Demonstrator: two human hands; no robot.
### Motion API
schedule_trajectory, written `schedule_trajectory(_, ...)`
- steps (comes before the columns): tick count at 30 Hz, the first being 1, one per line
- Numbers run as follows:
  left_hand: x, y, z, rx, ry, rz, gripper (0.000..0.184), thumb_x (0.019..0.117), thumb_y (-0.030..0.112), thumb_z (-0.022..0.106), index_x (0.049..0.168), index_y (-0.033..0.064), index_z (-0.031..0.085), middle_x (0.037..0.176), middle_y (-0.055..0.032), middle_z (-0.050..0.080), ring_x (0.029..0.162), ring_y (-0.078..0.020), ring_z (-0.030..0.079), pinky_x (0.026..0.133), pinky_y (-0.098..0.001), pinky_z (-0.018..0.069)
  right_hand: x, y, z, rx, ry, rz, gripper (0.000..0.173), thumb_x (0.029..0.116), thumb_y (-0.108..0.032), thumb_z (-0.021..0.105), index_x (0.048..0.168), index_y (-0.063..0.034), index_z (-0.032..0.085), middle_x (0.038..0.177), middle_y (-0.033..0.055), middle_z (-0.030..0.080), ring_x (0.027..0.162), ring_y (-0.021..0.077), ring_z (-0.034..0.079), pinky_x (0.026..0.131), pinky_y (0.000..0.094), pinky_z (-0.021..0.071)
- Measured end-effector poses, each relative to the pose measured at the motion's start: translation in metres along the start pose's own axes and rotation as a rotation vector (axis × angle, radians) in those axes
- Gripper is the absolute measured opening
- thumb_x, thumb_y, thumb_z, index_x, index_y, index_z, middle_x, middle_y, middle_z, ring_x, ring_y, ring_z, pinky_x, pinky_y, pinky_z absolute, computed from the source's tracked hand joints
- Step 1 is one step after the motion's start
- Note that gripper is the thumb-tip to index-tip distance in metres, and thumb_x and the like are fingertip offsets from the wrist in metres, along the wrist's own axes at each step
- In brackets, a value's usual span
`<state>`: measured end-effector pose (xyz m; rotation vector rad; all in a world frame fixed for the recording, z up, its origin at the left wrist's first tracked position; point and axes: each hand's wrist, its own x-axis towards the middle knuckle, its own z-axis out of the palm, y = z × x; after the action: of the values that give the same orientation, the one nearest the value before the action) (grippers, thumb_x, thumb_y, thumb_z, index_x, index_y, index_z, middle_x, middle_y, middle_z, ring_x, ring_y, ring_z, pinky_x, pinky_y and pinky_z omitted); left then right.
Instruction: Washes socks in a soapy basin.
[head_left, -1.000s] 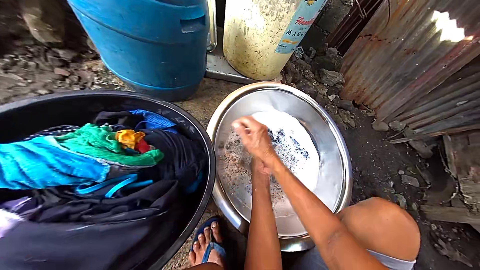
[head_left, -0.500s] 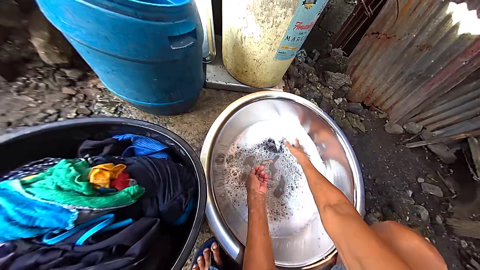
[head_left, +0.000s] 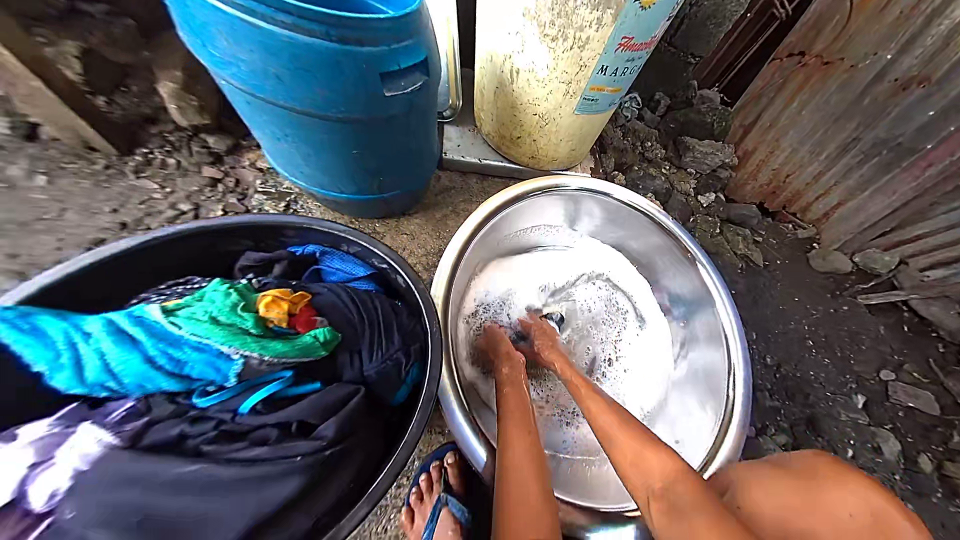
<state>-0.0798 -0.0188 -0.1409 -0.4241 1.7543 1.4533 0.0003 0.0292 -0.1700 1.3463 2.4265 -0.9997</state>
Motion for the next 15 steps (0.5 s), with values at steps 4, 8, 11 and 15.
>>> schedule_trajectory(4, -0.008, 0.004, -0.010, 0.079, -0.070, 0.060, 0.043, 0.1016, 0.014, 0.057, 0.137, -0.0104, 0.053, 0.138, -0.0312, 0.054, 0.125, -0.0407, 0.053, 0.102, -0.0574, 0.0451, -0.043, 0.026, 0.009, 0.543, 0.052, 0.060, 0.057, 0.0796, -0.010, 0.081, 0.133, 0.0015, 0.064, 0.132, 0.0217, 0.065, 0.125, 0.0311, 0.061, 0.110, 0.0500, 0.0481)
schedule_trajectory(8, -0.017, -0.006, -0.011, 0.139, -0.243, -0.017, 0.050, 0.1095, 0.030, 0.048, 0.139, -0.0100, 0.051, 0.141, -0.0323, 0.052, 0.130, -0.0424, 0.051, 0.106, -0.0584, 0.0419, -0.077, 0.041, -0.017, 1.168, 0.200, 0.000, 0.060, 0.0768, -0.001, 0.072, 0.134, 0.0046, 0.055, 0.120, 0.0183, 0.066, 0.104, 0.0226, 0.067, 0.090, 0.0416, 0.0584)
schedule_trajectory(11, -0.035, 0.003, -0.007, 0.056, -0.605, -0.122, 0.068, 0.1086, 0.057, 0.030, 0.143, 0.0027, 0.052, 0.135, -0.0227, 0.060, 0.117, -0.0339, 0.060, 0.096, -0.0531, 0.0497, -0.101, 0.036, -0.062, 1.158, 0.214, -0.267, 0.036, 0.0817, -0.015, 0.072, 0.113, 0.0012, 0.066, 0.105, 0.0068, 0.073, 0.097, 0.0130, 0.070, 0.090, 0.0350, 0.0587)
schedule_trajectory(15, -0.047, 0.015, 0.000, -0.186, -1.052, -0.035, 0.063, 0.1084, 0.058, 0.024, 0.135, 0.0108, 0.057, 0.110, -0.0096, 0.072, 0.097, -0.0192, 0.069, 0.085, -0.0372, 0.0581, -0.131, 0.024, -0.097, 0.825, 0.288, -0.404, 0.022, 0.0970, -0.009, 0.055, 0.106, -0.0009, 0.074, 0.112, 0.0057, 0.073, 0.110, 0.0100, 0.065, 0.102, 0.0313, 0.0517)
